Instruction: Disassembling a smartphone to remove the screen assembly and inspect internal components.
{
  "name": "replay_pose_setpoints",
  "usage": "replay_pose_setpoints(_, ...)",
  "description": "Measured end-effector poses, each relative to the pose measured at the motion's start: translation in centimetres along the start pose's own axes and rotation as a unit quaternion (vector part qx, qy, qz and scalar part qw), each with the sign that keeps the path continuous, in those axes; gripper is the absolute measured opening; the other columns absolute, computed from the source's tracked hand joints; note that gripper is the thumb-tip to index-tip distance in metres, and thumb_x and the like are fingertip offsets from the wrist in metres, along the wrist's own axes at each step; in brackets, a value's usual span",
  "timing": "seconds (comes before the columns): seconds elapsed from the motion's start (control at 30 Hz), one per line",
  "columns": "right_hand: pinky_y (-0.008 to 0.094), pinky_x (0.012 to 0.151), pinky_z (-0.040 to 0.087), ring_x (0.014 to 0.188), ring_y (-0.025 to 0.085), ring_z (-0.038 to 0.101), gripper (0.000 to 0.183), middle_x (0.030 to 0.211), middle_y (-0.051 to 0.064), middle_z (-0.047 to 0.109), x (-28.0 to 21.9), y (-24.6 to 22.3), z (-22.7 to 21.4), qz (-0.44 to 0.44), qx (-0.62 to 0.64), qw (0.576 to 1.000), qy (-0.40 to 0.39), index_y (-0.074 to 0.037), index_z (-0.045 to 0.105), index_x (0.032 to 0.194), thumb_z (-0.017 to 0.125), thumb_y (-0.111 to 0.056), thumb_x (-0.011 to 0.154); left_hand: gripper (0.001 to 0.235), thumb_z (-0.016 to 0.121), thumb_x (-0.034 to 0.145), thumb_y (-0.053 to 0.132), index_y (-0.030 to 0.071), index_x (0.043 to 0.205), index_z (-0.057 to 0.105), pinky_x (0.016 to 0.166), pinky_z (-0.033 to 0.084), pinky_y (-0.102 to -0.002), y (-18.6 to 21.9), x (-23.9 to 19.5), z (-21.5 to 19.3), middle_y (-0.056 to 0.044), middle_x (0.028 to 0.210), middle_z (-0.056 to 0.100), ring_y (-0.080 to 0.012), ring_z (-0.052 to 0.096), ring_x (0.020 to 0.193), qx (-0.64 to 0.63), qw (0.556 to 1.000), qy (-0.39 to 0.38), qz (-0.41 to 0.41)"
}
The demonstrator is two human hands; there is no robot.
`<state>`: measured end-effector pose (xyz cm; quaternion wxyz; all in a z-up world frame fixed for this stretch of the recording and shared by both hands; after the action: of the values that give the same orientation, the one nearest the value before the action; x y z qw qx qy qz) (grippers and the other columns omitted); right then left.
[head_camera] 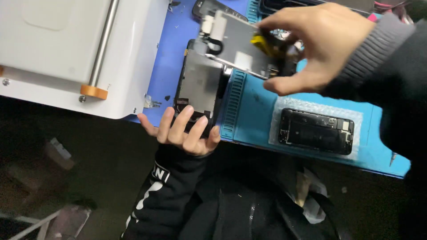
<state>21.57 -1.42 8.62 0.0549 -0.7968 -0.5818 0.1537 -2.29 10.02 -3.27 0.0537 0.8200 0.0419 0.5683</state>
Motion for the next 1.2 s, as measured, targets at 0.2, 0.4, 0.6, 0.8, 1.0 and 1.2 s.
replay_pose_setpoints(0.2, 0.034, 0.068, 0.062, 0.092, 0.029, 0.076, 0.088, 0.117, 0.02, 0.067, -7.6, -1.9, -1.1, 0.091, -0.136, 0.982, 0.097, 0.005, 0.062, 0.132, 0.091, -0.047, 0.067, 0.044, 0.081, 0.098, 0.036, 0.016, 0.127, 0.056, 0.122, 0.036, -0.06, 0.1, 2.5, -0.7, -0.012, 0.141, 0.046, -0.0353, 0.041, 0.138, -0.062, 0.992, -0.101, -0.052)
replay_pose_setpoints(0.4, 0.036, 0.07, 0.061, 0.087, 0.027, 0.075, 0.085, 0.113, 0.019, 0.068, -9.7, -3.2, -1.1, 0.148, -0.095, 0.973, 0.149, 0.005, 0.059, 0.137, 0.093, -0.036, 0.071, 0.052, 0.088, 0.093, 0.023, 0.015, 0.137, 0.061, 0.12, 0.044, -0.047, 0.6, 3.9, -0.4, -0.016, 0.155, 0.038, -0.0374, 0.042, 0.143, -0.069, 0.971, -0.197, -0.117)
replay_pose_setpoints(0.6, 0.038, 0.062, 0.059, 0.083, 0.03, 0.073, 0.089, 0.105, 0.024, 0.067, -10.9, -6.0, -1.8, 0.159, -0.04, 0.967, 0.195, 0.009, 0.04, 0.143, 0.09, -0.028, 0.079, 0.06, 0.09, 0.094, 0.027, 0.013, 0.142, 0.056, 0.122, 0.04, -0.048, 0.4, 3.1, -0.3, -0.016, 0.158, 0.034, -0.0363, 0.039, 0.145, -0.074, 0.972, -0.183, -0.127)
replay_pose_setpoints(0.8, 0.04, 0.055, 0.058, 0.066, 0.032, 0.071, 0.09, 0.089, 0.022, 0.068, -10.4, -8.9, 2.1, 0.193, 0.021, 0.965, 0.176, 0.009, 0.034, 0.139, 0.083, -0.039, 0.081, 0.057, 0.085, 0.091, 0.026, 0.009, 0.133, 0.05, 0.118, 0.037, -0.06, 2.6, 3.0, -4.0, -0.015, 0.144, 0.046, -0.0369, 0.045, 0.134, -0.135, 0.989, -0.065, 0.007)
replay_pose_setpoints(1.0, 0.045, 0.053, 0.057, 0.066, 0.039, 0.07, 0.077, 0.093, 0.028, 0.067, -7.1, -11.4, 5.0, 0.189, 0.068, 0.96, 0.196, 0.008, 0.043, 0.128, 0.076, -0.043, 0.08, 0.044, 0.079, 0.097, 0.003, 0.003, 0.128, 0.048, 0.095, 0.056, -0.043, 6.3, 1.1, -3.5, -0.017, 0.115, 0.067, -0.0319, 0.065, 0.105, -0.302, 0.935, -0.143, 0.121)
replay_pose_setpoints(1.2, 0.051, 0.053, 0.057, 0.063, 0.044, 0.069, 0.077, 0.085, 0.028, 0.065, -6.9, -10.0, 7.0, 0.293, 0.066, 0.948, 0.107, 0.007, 0.044, 0.126, 0.073, -0.048, 0.082, 0.055, 0.078, 0.089, -0.009, 0.001, 0.13, 0.043, 0.085, 0.06, -0.037, 6.6, 1.6, -2.9, -0.019, 0.108, 0.068, -0.0311, 0.072, 0.093, -0.396, 0.903, -0.137, -0.091)
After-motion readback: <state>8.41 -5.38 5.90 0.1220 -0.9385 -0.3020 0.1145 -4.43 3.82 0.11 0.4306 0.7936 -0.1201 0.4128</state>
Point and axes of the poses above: each hand's wrist, its own x-axis towards the middle knuckle, its own z-axis out of the palm, y = z × x, the point moved 6 cm from there along x, towards the middle knuckle
